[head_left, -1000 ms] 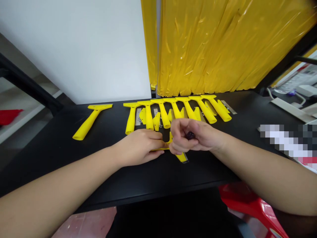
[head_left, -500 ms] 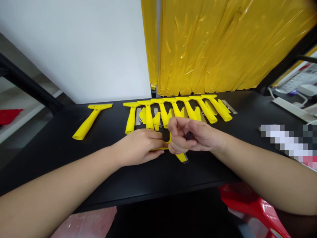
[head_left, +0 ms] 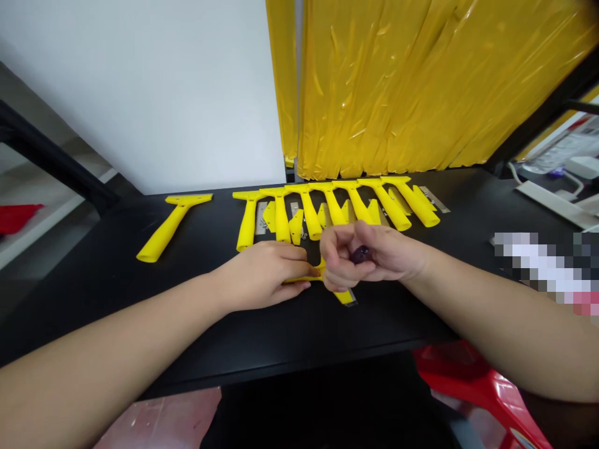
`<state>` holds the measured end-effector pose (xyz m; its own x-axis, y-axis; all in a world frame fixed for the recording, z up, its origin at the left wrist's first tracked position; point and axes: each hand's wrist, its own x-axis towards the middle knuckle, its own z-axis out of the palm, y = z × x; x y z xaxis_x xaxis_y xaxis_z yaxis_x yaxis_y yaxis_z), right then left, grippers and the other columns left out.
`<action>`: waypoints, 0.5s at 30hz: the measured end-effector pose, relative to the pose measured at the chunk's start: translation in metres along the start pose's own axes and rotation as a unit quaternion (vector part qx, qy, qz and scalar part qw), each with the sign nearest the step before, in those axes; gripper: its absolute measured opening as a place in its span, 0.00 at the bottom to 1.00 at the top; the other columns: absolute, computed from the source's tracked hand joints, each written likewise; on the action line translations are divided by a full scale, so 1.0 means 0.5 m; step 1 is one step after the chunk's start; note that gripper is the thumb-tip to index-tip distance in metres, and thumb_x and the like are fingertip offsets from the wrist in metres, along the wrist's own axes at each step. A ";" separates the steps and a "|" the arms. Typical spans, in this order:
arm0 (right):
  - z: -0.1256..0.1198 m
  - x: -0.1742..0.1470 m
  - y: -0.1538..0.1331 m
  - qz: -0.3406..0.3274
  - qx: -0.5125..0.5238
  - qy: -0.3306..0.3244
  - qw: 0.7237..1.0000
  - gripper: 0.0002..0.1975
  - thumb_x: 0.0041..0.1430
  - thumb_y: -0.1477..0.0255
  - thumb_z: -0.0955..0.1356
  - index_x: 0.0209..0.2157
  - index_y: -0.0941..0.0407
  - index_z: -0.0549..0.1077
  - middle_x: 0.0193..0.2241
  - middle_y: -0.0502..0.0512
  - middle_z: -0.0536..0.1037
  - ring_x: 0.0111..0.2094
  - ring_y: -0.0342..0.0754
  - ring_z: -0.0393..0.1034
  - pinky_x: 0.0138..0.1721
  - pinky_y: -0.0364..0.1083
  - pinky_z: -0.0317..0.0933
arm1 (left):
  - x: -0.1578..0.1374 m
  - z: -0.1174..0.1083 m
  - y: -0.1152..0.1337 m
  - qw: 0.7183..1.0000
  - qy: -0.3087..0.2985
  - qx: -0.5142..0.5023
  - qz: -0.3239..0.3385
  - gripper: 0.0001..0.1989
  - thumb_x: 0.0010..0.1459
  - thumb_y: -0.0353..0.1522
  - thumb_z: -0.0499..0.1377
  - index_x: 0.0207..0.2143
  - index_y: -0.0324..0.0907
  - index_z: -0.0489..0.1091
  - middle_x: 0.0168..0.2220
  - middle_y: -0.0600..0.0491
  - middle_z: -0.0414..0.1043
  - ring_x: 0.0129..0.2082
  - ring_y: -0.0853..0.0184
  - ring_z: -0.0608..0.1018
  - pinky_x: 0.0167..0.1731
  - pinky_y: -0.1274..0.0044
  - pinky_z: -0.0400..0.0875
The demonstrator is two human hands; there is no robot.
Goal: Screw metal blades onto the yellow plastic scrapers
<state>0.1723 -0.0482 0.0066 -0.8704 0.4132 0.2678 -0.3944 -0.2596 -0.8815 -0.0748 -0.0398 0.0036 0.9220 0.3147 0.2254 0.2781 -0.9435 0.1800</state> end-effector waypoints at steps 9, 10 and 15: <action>-0.028 -0.004 0.000 -0.019 -0.003 0.008 1.000 0.21 0.73 0.55 0.68 0.36 0.59 0.77 0.33 0.52 0.72 0.33 0.45 0.68 0.44 0.51 0.73 | 0.000 0.002 -0.002 1.000 0.005 -0.010 0.009 0.10 0.71 0.32 0.59 0.47 0.45 0.81 0.40 0.50 0.82 0.40 0.63 0.84 0.43 0.73 0.79; -0.028 -0.003 0.003 -0.010 -0.005 0.000 1.000 0.24 0.75 0.53 0.66 0.36 0.59 0.79 0.29 0.50 0.70 0.30 0.44 0.66 0.43 0.51 0.73 | 0.001 0.001 -0.002 1.000 0.001 -0.008 0.008 0.10 0.71 0.32 0.59 0.46 0.44 0.81 0.39 0.50 0.82 0.39 0.63 0.83 0.42 0.73 0.79; -0.011 -0.002 0.002 0.005 0.006 -0.031 0.999 0.23 0.73 0.49 0.67 0.47 0.56 0.75 0.20 0.39 0.59 0.22 0.41 0.52 0.39 0.47 0.67 | 0.001 -0.002 0.001 1.000 -0.002 -0.011 0.000 0.10 0.71 0.32 0.59 0.47 0.45 0.80 0.40 0.51 0.82 0.41 0.63 0.84 0.43 0.73 0.79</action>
<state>0.1744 -0.0439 0.0033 -0.8911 0.3554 0.2824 -0.3882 -0.2741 -0.8799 -0.0745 -0.0399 0.0045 0.9233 0.3136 0.2218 0.2716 -0.9413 0.2003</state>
